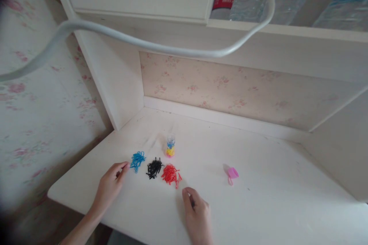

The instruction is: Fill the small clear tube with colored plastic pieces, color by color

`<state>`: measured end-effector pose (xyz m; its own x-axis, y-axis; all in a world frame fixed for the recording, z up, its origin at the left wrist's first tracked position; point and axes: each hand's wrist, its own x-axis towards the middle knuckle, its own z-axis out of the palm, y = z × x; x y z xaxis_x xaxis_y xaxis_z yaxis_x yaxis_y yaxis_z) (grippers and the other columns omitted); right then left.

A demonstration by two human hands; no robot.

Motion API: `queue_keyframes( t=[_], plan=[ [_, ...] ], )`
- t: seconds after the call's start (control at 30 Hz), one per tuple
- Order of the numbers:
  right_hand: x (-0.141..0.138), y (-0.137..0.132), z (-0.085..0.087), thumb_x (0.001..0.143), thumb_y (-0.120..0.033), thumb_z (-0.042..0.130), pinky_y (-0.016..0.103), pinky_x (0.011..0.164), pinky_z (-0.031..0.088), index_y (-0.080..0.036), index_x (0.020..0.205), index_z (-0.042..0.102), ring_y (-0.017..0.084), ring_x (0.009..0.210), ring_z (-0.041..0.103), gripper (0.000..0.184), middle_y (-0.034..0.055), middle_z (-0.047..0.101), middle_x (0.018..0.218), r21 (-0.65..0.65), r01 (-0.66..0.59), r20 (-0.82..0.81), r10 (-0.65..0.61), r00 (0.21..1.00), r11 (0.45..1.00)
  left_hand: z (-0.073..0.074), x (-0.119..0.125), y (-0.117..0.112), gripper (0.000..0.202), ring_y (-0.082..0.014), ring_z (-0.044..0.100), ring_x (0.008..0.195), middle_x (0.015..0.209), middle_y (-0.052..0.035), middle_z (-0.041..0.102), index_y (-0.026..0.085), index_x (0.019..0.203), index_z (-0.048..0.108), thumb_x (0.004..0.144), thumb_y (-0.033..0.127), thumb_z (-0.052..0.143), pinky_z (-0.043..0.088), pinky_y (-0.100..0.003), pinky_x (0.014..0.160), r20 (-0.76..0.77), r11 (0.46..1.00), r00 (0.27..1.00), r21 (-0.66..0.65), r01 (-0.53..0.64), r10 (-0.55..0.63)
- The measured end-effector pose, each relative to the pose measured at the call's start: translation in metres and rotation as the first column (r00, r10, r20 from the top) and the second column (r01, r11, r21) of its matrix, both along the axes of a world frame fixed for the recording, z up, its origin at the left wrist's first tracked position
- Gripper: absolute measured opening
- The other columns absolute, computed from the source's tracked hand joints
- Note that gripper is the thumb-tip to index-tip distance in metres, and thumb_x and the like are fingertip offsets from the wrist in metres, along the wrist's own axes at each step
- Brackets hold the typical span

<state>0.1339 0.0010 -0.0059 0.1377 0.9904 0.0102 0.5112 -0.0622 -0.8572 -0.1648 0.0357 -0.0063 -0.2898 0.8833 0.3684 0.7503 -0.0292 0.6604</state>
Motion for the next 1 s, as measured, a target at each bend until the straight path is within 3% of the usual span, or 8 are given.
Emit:
queue_keyframes(
  t=[0.13, 0.23, 0.33, 0.43, 0.53, 0.67, 0.83, 1.0],
  plan=[
    [-0.001, 0.0, 0.0, 0.084, -0.056, 0.047, 0.022, 0.05, 0.035, -0.02, 0.082, 0.071, 0.013, 0.049, 0.048, 0.043, 0.0001, 0.059, 0.056, 0.037, -0.033, 0.009, 0.033, 0.999, 0.999, 0.0, -0.006, -0.004, 0.034, -0.0172, 0.066, 0.088, 0.098, -0.0035, 0.07, 0.023, 0.093, 0.067, 0.086, 0.049, 0.045, 0.053, -0.026, 0.076, 0.043, 1.0, 0.999, 0.025, 0.002, -0.003],
    [0.0, 0.001, 0.0, 0.084, -0.056, 0.046, 0.021, 0.051, 0.035, -0.02, 0.08, 0.07, 0.013, 0.05, 0.048, 0.043, -0.0003, 0.057, 0.055, 0.036, -0.05, 0.013, 0.05, 0.999, 0.998, 0.009, -0.003, -0.005, 0.035, -0.0175, 0.065, 0.092, 0.101, -0.0026, 0.07, 0.024, 0.095, 0.068, 0.085, 0.05, 0.046, 0.052, -0.027, 0.079, 0.074, 1.0, 0.997, 0.009, 0.002, -0.002],
    [0.0, 0.002, 0.002, 0.084, -0.057, 0.045, 0.022, 0.05, 0.033, -0.02, 0.08, 0.07, 0.013, 0.05, 0.045, 0.045, -0.0003, 0.056, 0.056, 0.004, -0.041, 0.0, 0.041, 0.999, 0.999, 0.032, 0.014, 0.0, 0.037, -0.0154, 0.066, 0.079, 0.099, -0.0033, 0.07, 0.023, 0.101, 0.067, 0.086, 0.05, 0.045, 0.053, -0.024, 0.069, 0.137, 0.999, 0.99, -0.025, 0.024, -0.021],
    [0.0, 0.005, 0.002, 0.084, -0.057, 0.045, 0.022, 0.049, 0.032, -0.018, 0.082, 0.07, 0.013, 0.051, 0.044, 0.047, 0.0004, 0.056, 0.057, -0.005, -0.011, -0.052, 0.011, 0.999, 1.0, 0.059, 0.038, 0.016, 0.042, -0.0115, 0.059, 0.052, 0.075, -0.0014, 0.07, 0.019, 0.107, 0.063, 0.086, 0.051, 0.046, 0.048, -0.021, 0.048, 0.244, 0.994, 0.967, -0.054, 0.093, -0.077],
    [0.001, 0.007, 0.0, 0.084, -0.057, 0.044, 0.022, 0.049, 0.031, -0.018, 0.082, 0.07, 0.013, 0.052, 0.043, 0.047, 0.0003, 0.056, 0.058, 0.003, 0.003, -0.09, -0.003, 0.996, 1.0, 0.076, 0.06, 0.039, 0.043, -0.0108, 0.056, 0.046, 0.063, 0.0013, 0.065, 0.017, 0.108, 0.061, 0.084, 0.051, 0.049, 0.044, -0.02, 0.042, 0.306, 0.988, 0.942, -0.018, 0.151, -0.138],
    [0.002, 0.008, -0.003, 0.084, -0.058, 0.045, 0.022, 0.049, 0.031, -0.019, 0.081, 0.07, 0.013, 0.05, 0.041, 0.046, -0.0009, 0.051, 0.054, 0.003, 0.002, -0.088, -0.001, 0.996, 1.0, 0.085, 0.083, 0.07, 0.035, -0.0116, 0.058, 0.05, 0.058, 0.002, 0.063, 0.019, 0.1, 0.065, 0.086, 0.047, 0.048, 0.047, -0.021, 0.05, 0.216, 0.972, 0.949, 0.018, 0.232, -0.231],
    [0.002, 0.007, -0.004, 0.084, -0.057, 0.045, 0.022, 0.048, 0.031, -0.019, 0.08, 0.07, 0.012, 0.049, 0.041, 0.045, -0.0013, 0.05, 0.053, 0.009, 0.005, -0.09, -0.004, 0.996, 1.0, 0.089, 0.102, 0.092, 0.029, -0.0147, 0.062, 0.085, 0.095, -0.005, 0.067, 0.02, 0.094, 0.067, 0.09, 0.036, 0.043, 0.05, -0.024, 0.074, -0.009, 0.937, 0.956, 0.194, 0.29, -0.294],
    [0.001, 0.009, -0.003, 0.085, -0.054, 0.046, 0.022, 0.047, 0.029, -0.018, 0.08, 0.07, 0.011, 0.048, 0.04, 0.044, -0.0024, 0.047, 0.051, 0.034, 0.023, -0.091, -0.02, 0.996, 0.999, 0.09, 0.111, 0.1, 0.028, -0.0106, 0.058, 0.065, 0.097, -0.003, 0.065, 0.021, 0.095, 0.066, 0.09, 0.036, 0.043, 0.048, -0.025, 0.071, -0.099, 0.952, 0.961, 0.14, 0.271, -0.259]
  ],
)
